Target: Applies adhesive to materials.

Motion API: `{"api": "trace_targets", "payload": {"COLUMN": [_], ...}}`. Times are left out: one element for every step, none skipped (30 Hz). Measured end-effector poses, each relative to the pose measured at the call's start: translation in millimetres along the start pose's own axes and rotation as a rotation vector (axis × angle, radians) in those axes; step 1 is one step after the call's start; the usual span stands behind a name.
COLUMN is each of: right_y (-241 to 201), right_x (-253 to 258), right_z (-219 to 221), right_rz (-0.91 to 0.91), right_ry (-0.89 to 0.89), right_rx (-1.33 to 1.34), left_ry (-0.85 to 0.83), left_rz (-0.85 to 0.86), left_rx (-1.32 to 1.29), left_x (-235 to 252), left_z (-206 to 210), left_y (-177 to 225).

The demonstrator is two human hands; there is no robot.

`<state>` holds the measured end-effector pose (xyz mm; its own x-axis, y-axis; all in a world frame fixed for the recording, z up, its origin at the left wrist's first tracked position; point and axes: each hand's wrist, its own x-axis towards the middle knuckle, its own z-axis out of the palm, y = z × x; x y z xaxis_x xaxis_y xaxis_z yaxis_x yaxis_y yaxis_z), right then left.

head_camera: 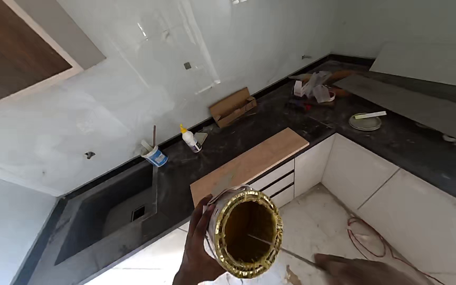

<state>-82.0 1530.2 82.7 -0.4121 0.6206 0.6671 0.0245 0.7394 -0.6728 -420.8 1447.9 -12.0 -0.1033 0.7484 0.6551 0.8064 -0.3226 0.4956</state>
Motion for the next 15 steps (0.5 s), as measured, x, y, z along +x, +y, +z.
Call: {"api": "trace_targets", "payload": {"right_y": [14.0,27.2,40.8,56.5,73.7,90.9,106.5,119.6,130.7,142.0,153.9,164.8,173.5,180.9,187.6], "right_x": [14.7,28.5,41.9,54.9,67.3,79.4,91.2,102.6,115.2,129.5,143.1,154.2,164.2,174.9,184.9], "right_z": [17.3,34.7,51.2,67.5,83.6,98.5,111.9,124.0,136.4,148.7,160.9,173.3,184.9,194.5,202.1], "right_rz": [0.003,0.015,0.032,0.044,0.045,0.033,0.018,0.008,0.008,0.013,0.016,0.018,0.027,0.042,0.061], "right_ry": [-0.034,-0.062,-0.088,-0.095,-0.078,-0.048,-0.019,-0.003,0.011,0.026,0.034,0.033,0.028,0.022,0.013], "right_rx": [-0.023,-0.071,-0.126,-0.172,-0.217,-0.278,-0.343,-0.390,-0.422,-0.454,-0.492,-0.524,-0.542,-0.555,-0.572], "left_ry": [0.001,0.000,-0.004,-0.005,-0.005,-0.008,-0.012,-0.020,-0.031,-0.041,-0.044,-0.045,-0.047,-0.051,-0.056], "left_rz": [0.016,0.029,0.040,0.057,0.076,0.091,0.103,0.114,0.125,0.130,0.131,0.129,0.126,0.122,0.118], "left_rx": [0.023,0.045,0.071,0.095,0.114,0.121,0.130,0.133,0.125,0.109,0.085,0.061,0.038,0.016,-0.004], "left_x": [15.3,28.2,40.3,52.4,64.5,76.4,87.2,96.3,106.6,117.7,127.3,134.2,141.7,151.2,160.7], "left_z": [3.6,6.8,9.7,12.7,15.7,18.4,21.7,24.8,27.3,30.5,34.7,38.0,39.6,41.4,43.8], "left_y": [-8.9,-17.7,-27.0,-37.9,-50.8,-65.4,-80.7,-96.0,-112.3,-129.0,-144.5,-158.3,-170.9,-183.8,-196.2]}}
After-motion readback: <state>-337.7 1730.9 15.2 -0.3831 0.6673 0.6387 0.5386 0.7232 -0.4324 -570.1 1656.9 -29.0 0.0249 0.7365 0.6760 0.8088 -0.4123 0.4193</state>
